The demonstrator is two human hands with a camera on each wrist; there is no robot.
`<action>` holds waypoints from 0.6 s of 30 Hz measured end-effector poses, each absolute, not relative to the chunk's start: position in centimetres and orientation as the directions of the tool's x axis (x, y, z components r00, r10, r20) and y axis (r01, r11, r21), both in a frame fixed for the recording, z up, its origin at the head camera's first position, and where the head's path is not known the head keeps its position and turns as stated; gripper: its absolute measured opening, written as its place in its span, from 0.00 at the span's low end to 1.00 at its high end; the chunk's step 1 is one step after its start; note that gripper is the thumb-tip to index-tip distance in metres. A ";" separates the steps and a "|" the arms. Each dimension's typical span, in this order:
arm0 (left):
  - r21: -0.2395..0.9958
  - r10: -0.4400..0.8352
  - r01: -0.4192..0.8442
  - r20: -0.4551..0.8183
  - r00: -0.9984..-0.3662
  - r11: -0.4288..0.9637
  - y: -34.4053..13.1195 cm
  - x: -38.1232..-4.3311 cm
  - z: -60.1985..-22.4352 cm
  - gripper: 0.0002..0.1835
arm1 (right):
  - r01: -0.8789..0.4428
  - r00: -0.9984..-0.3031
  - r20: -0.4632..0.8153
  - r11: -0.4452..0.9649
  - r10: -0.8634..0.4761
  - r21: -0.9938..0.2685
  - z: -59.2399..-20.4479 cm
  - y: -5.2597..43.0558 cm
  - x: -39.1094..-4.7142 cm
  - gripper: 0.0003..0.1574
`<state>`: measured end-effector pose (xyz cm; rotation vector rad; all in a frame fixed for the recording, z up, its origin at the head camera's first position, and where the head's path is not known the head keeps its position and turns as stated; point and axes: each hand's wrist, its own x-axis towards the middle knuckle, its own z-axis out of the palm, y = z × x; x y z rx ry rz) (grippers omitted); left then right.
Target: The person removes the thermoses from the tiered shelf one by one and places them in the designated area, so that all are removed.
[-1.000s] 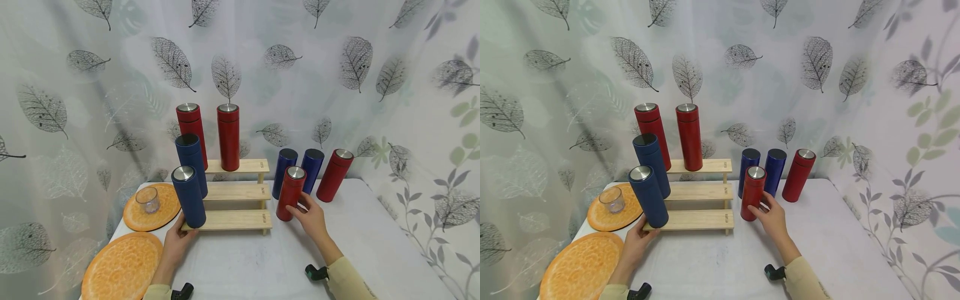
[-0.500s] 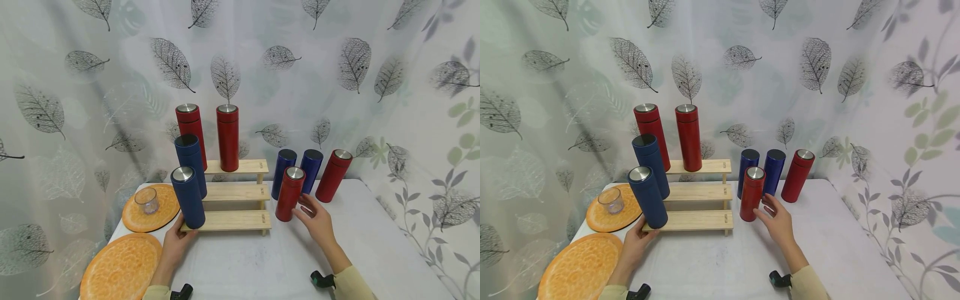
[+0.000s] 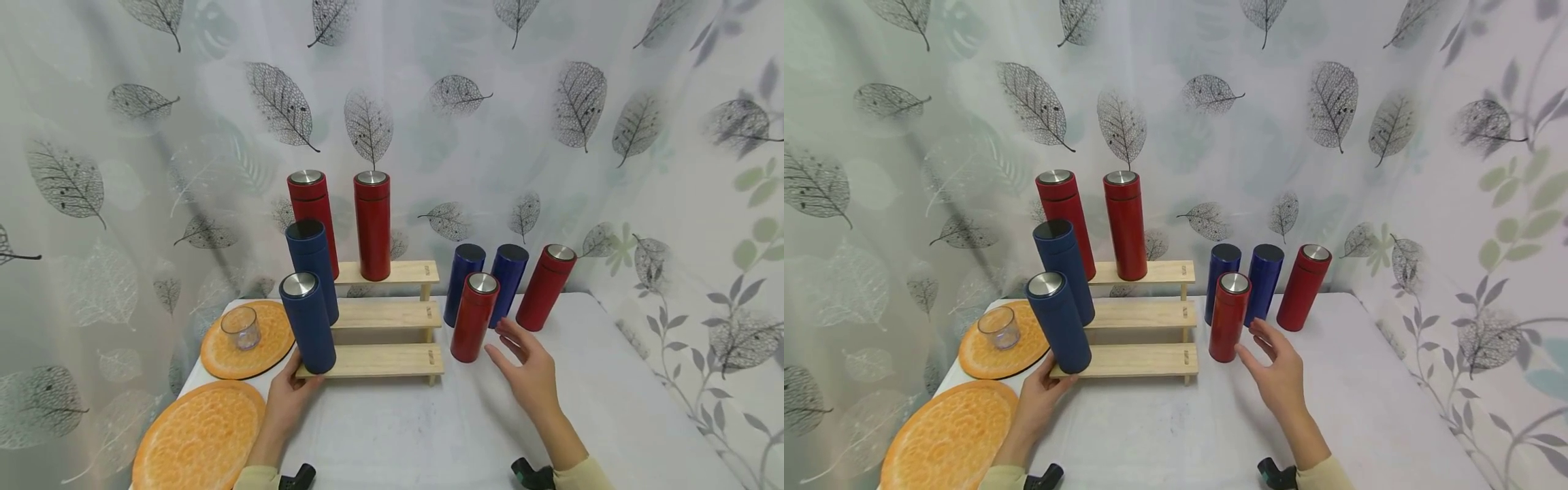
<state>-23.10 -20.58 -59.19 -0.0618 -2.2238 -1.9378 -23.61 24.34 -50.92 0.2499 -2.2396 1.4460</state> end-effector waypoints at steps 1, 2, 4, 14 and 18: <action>0.978 -0.095 0.155 0.169 -0.981 0.142 -20.6 -23.1 -59.2 0.47 | -0.401 -0.874 0.478 0.422 0.090 -0.813 -50.7 24.2 -23.5 0.39; 0.978 -0.096 0.155 0.170 -0.981 0.141 -20.6 -23.1 -59.2 0.47 | -0.413 -0.871 0.485 0.413 0.083 -0.812 -50.5 24.0 -23.3 0.39; 0.977 -0.097 0.159 0.173 -0.980 0.142 -20.6 -23.1 -59.2 0.46 | -0.441 -0.862 0.502 0.393 0.064 -0.807 -50.0 23.6 -23.0 0.39; 0.984 -0.098 0.127 0.140 -0.985 0.129 -20.5 -23.0 -59.0 0.47 | -0.509 -0.854 0.518 0.265 -0.038 -0.819 -49.2 21.0 -22.6 0.33; 0.984 -0.098 0.127 0.140 -0.985 0.129 -20.5 -23.0 -59.0 0.47 | -0.523 -0.851 0.515 0.249 -0.105 -0.815 -48.9 19.6 -22.9 0.33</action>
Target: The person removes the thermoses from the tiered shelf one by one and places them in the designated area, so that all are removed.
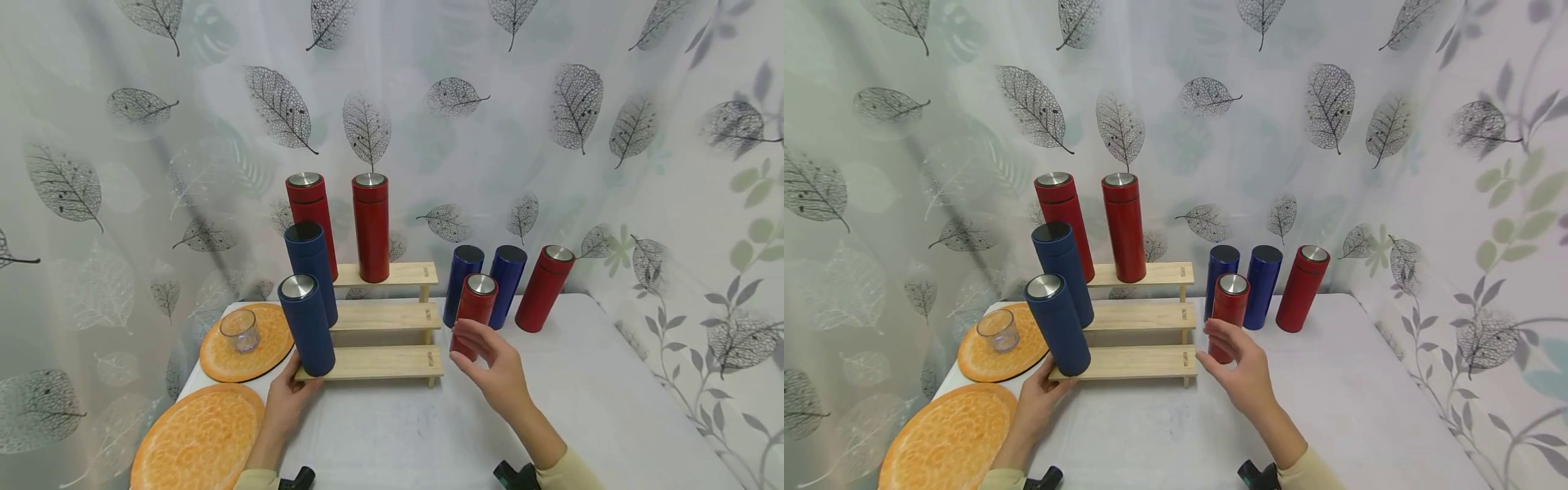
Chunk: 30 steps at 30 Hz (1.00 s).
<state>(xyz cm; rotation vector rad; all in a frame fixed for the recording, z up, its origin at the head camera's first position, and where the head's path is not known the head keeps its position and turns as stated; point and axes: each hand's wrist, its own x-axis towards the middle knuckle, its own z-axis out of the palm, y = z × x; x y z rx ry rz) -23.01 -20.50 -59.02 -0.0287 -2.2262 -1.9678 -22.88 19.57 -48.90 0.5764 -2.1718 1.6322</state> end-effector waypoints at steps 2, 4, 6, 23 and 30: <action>0.983 -0.097 0.131 0.144 -0.985 0.132 -20.5 -23.0 -59.0 0.47 | -0.531 -0.847 0.512 0.250 -0.139 -0.810 -48.5 18.8 -23.1 0.34; 0.982 -0.100 0.129 0.144 -0.984 0.140 -20.5 -23.0 -59.0 0.47 | -0.540 -0.842 0.512 0.250 -0.171 -0.804 -48.1 18.0 -23.3 0.36; 0.981 -0.102 0.125 0.141 -0.985 0.145 -20.5 -23.0 -58.9 0.47 | -0.550 -0.834 0.513 0.243 -0.202 -0.799 -47.6 17.1 -23.5 0.37; 0.982 -0.089 0.141 0.153 -0.984 0.129 -20.4 -22.8 -59.0 0.47 | -0.573 -0.789 0.504 0.125 -0.352 -0.810 -47.4 9.6 -26.3 0.39; 0.979 -0.101 0.145 0.160 -0.982 0.142 -20.6 -22.9 -59.0 0.47 | -0.543 -0.804 0.476 0.114 -0.357 -0.832 -47.6 7.4 -27.1 0.39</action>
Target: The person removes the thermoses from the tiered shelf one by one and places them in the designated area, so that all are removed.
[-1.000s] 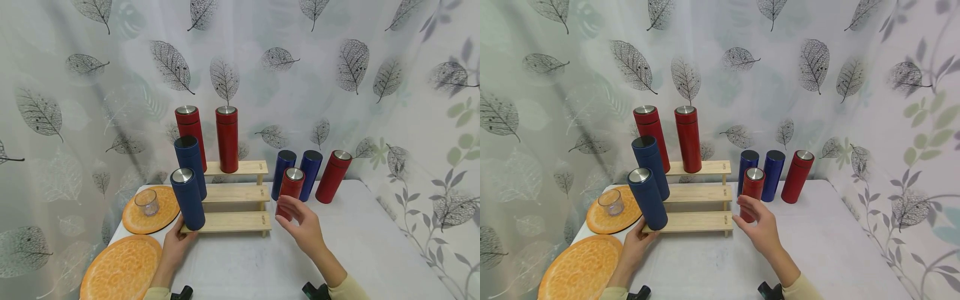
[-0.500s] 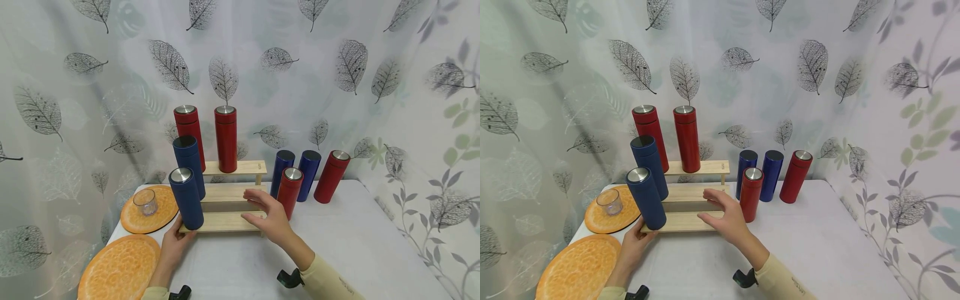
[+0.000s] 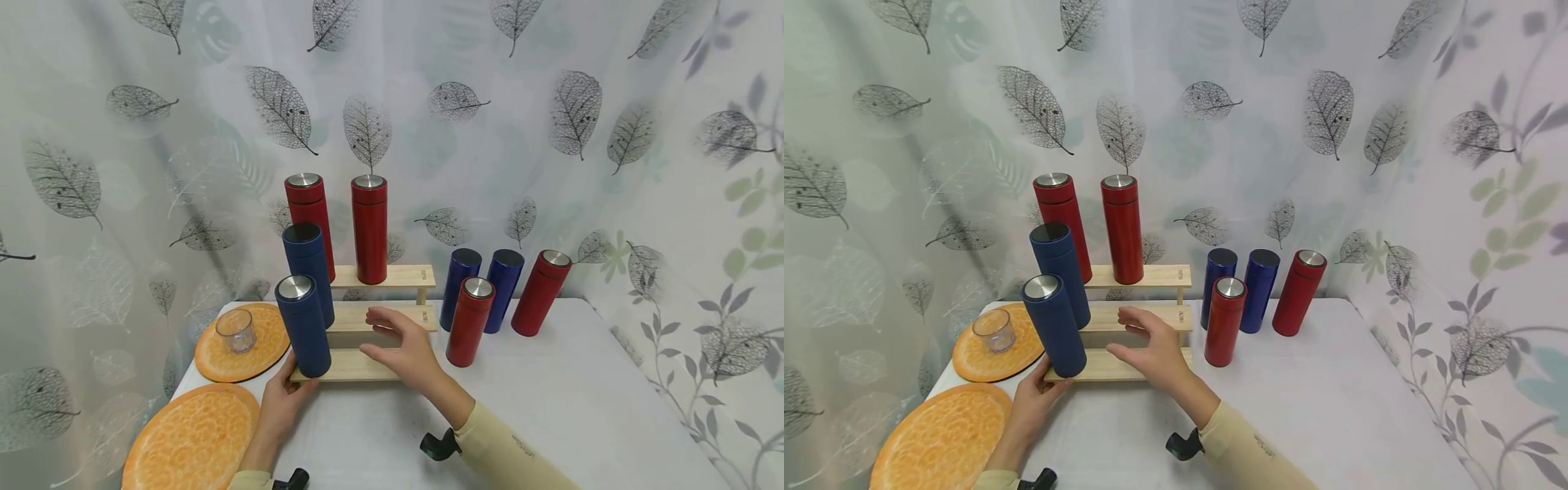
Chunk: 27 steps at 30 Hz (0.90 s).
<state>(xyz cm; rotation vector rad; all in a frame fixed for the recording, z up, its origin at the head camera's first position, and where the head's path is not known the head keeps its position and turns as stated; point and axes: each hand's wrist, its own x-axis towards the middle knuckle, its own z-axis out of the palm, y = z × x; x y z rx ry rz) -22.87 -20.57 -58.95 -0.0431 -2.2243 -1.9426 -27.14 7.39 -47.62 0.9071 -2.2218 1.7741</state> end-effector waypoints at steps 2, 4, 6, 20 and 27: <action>0.979 -0.104 0.141 0.157 -0.982 0.151 -20.7 -22.9 -58.9 0.47 | -0.548 -0.801 0.481 0.111 -0.357 -0.829 -47.7 6.8 -27.2 0.39; 0.979 -0.110 0.134 0.152 -0.982 0.156 -20.7 -22.9 -58.9 0.47 | -0.560 -0.791 0.497 0.096 -0.356 -0.823 -47.7 6.1 -27.4 0.39; 0.977 -0.114 0.132 0.152 -0.982 0.168 -20.8 -22.9 -59.0 0.47 | -0.569 -0.783 0.511 0.079 -0.355 -0.818 -47.7 5.5 -27.5 0.38; 0.976 -0.109 0.138 0.158 -0.981 0.171 -20.8 -22.8 -59.0 0.47 | -0.562 -0.783 0.509 0.055 -0.358 -0.825 -49.5 1.5 -27.7 0.38; 0.974 -0.106 0.148 0.168 -0.980 0.171 -20.6 -22.8 -59.1 0.46 | -0.555 -0.786 0.502 0.054 -0.360 -0.830 -50.0 0.1 -27.4 0.39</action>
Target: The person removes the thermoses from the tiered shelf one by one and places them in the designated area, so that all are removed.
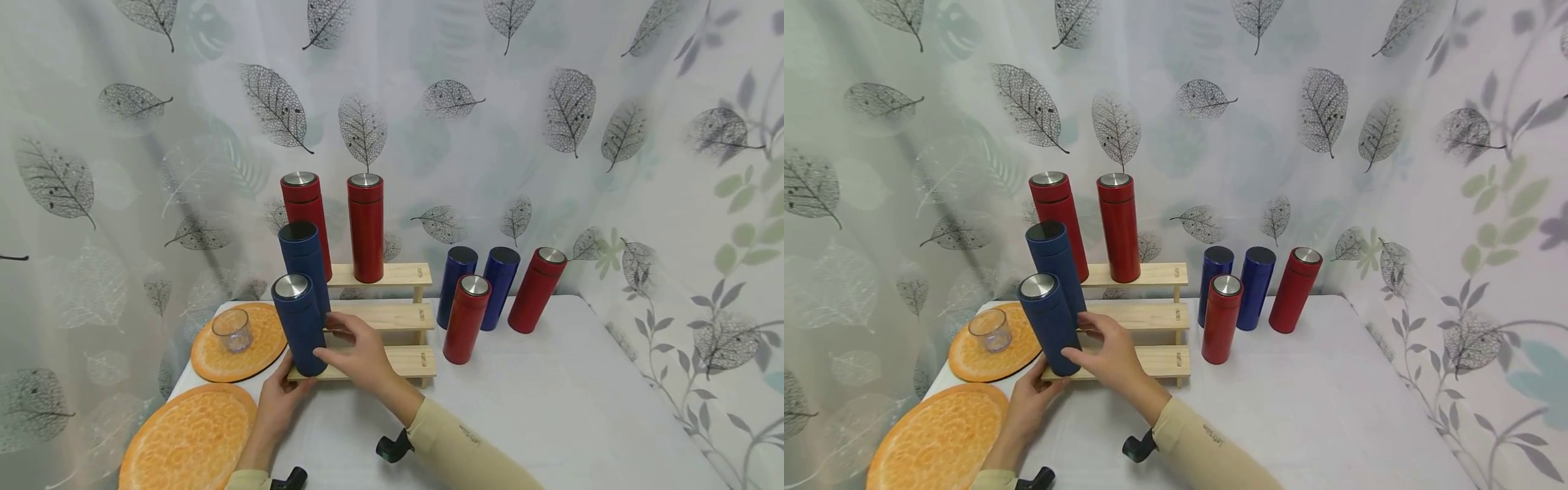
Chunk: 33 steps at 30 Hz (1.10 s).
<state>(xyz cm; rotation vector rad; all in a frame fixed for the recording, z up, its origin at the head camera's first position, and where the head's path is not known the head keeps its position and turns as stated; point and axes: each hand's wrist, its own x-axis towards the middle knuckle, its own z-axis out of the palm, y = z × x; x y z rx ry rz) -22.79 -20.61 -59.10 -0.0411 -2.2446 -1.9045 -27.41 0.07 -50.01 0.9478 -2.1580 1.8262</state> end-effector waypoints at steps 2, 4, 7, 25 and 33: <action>0.974 -0.105 0.153 0.172 -0.979 0.166 -20.6 -22.8 -59.1 0.46 | -0.548 -0.792 0.491 0.068 -0.362 -0.834 -50.1 -0.2 -27.4 0.39; 0.973 -0.106 0.160 0.179 -0.978 0.167 -20.6 -22.9 -59.2 0.46 | -0.546 -0.795 0.485 0.082 -0.364 -0.833 -50.2 -0.4 -27.4 0.39; 0.974 -0.103 0.164 0.182 -0.978 0.158 -20.7 -22.9 -59.3 0.46 | -0.534 -0.805 0.469 0.099 -0.364 -0.839 -50.3 -0.8 -27.5 0.39; 0.976 -0.107 0.159 0.176 -0.978 0.152 -20.5 -22.7 -59.1 0.44 | -0.489 -0.856 0.425 0.190 -0.294 -0.852 -50.4 -2.7 -27.3 0.42; 0.976 -0.133 0.113 0.139 -0.981 0.184 -20.5 -22.7 -59.0 0.43 | -0.492 -0.865 0.443 0.222 -0.237 -0.842 -50.6 -3.5 -27.3 0.40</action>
